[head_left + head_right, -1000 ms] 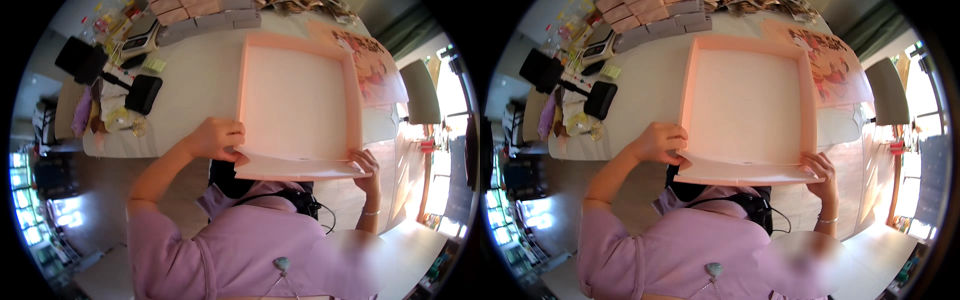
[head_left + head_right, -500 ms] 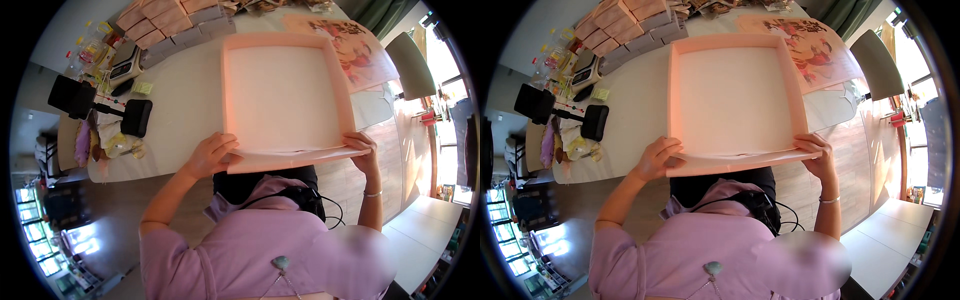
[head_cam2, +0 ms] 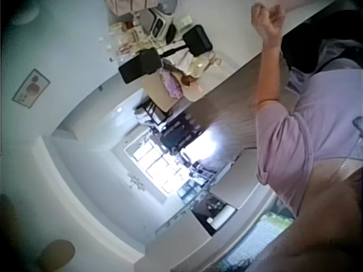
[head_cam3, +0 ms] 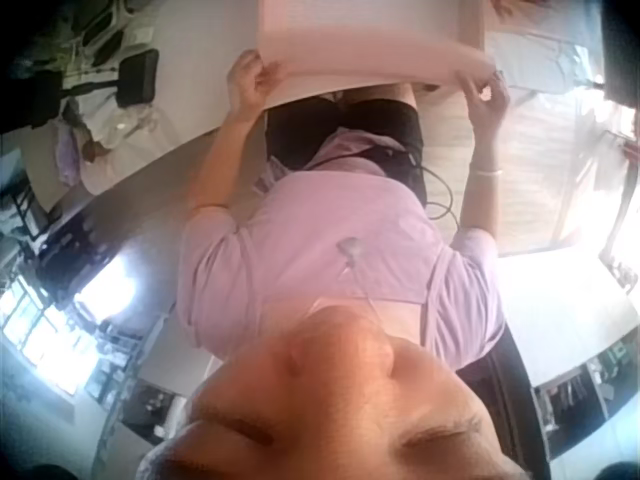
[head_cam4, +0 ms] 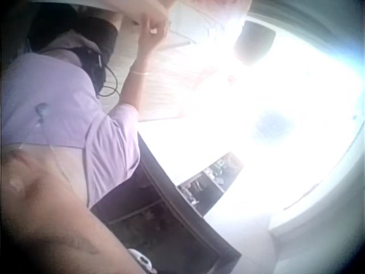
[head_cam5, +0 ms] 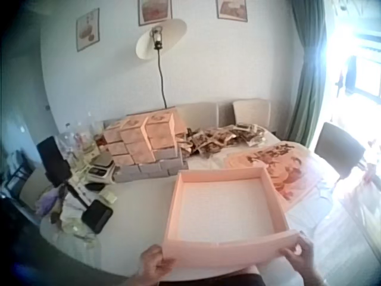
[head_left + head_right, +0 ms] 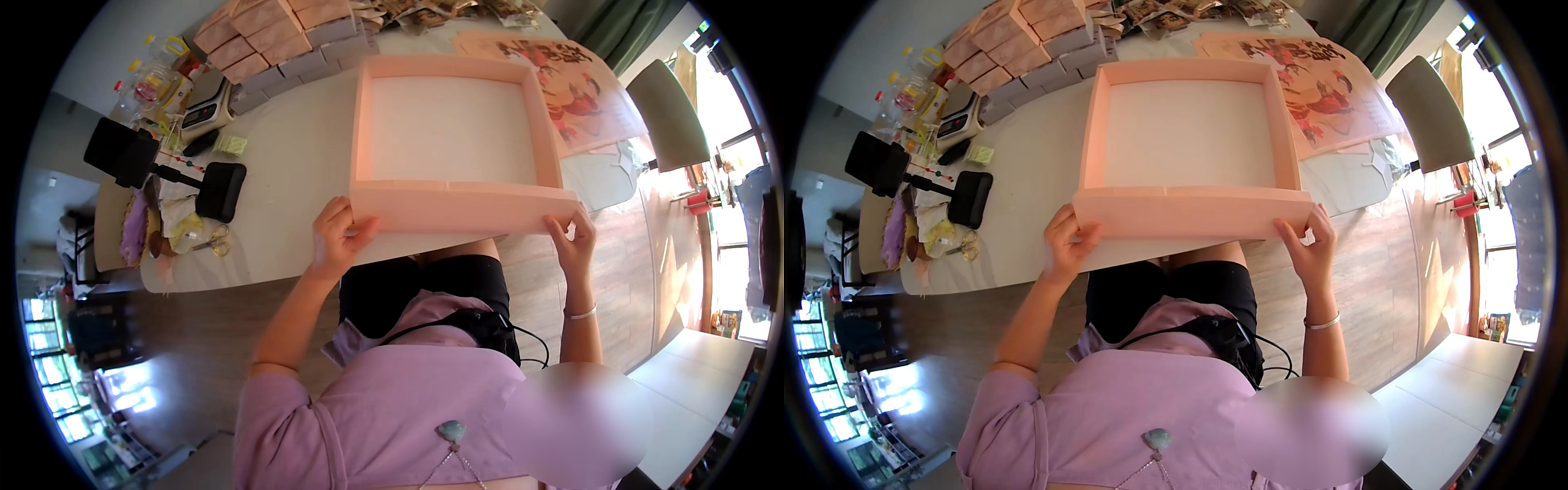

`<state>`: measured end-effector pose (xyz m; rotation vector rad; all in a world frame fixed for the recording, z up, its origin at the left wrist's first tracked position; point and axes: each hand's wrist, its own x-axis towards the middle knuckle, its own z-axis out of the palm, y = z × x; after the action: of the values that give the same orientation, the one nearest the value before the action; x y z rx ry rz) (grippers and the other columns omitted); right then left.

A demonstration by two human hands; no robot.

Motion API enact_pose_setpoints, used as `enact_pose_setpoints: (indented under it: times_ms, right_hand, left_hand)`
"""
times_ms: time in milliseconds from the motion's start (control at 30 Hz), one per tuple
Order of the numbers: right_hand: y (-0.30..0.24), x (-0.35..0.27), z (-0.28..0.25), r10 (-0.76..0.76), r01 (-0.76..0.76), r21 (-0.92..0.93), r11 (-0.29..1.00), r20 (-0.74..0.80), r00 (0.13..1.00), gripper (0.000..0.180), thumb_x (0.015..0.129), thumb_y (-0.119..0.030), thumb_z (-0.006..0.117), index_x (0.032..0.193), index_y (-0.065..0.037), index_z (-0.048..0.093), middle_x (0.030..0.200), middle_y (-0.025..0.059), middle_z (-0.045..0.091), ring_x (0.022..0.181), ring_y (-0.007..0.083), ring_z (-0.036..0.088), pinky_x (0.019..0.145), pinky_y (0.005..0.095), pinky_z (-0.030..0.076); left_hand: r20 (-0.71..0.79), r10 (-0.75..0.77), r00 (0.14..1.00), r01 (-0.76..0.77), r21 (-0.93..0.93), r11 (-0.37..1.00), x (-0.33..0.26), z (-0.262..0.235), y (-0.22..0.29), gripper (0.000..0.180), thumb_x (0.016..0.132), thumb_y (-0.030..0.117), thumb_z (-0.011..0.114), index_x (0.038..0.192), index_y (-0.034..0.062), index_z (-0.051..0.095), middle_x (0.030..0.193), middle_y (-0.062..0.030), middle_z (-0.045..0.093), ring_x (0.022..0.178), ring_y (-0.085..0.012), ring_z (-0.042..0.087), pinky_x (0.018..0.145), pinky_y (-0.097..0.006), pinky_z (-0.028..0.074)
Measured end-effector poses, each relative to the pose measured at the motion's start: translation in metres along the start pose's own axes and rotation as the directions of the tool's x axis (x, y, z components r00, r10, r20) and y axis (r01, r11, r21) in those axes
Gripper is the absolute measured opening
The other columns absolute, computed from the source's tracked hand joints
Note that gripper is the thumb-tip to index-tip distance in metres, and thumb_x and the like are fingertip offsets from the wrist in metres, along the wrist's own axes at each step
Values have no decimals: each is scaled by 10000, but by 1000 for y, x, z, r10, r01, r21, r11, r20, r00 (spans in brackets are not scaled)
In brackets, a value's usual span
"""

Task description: The person assembles a pink cardboard box by folding the side flaps and securing them into place. They then pick up a matching pink lid with a geometric pattern and place it on top of the assembled box base.

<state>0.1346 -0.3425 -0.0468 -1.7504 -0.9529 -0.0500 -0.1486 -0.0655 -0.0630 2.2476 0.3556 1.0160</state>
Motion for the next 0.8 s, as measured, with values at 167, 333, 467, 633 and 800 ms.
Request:
enact_pose_setpoints:
  times_ms: [167,333,467,633,800]
  right_hand:
    - [-8,2,12,133,-133,2,991,-99,986,159,857,-84,776,981,-10,708,742,1,551,630,95,402,639,248,373]
    - [-10,6,14,73,-87,-173,981,-85,994,209,876,-85,754,1082,-52,742,808,36,653,670,133,532,659,266,446]
    - [-13,6,15,-19,-3,-354,935,-58,998,229,878,-84,747,1106,-93,757,928,89,716,785,202,648,714,319,512]
    - [-26,3,24,-44,-5,-451,892,-99,994,250,880,-94,733,1119,-156,769,1159,65,676,884,243,646,781,369,526]
    - [-10,0,26,-189,206,-751,628,110,976,407,885,-246,734,1288,-276,687,1374,51,581,1224,289,559,1070,453,423]
  left_hand:
    - [-205,-162,965,120,-200,972,1,29,-1,515,846,125,780,1277,25,518,884,-72,627,712,-161,578,683,-284,508]
    - [-202,-207,957,206,-26,978,10,29,9,670,823,134,788,1398,59,452,997,-117,649,730,-199,594,735,-301,519]
    - [-124,183,975,-54,670,740,33,20,40,541,810,165,786,1314,68,614,1098,-123,654,843,-278,638,840,-394,524]
    - [105,284,953,-300,471,830,31,51,10,462,867,299,727,1293,127,674,1275,-77,662,1146,-315,637,989,-475,447]
    - [187,131,974,-214,542,813,40,59,37,519,898,460,676,1322,161,663,1319,-64,664,1184,-308,636,974,-470,431]
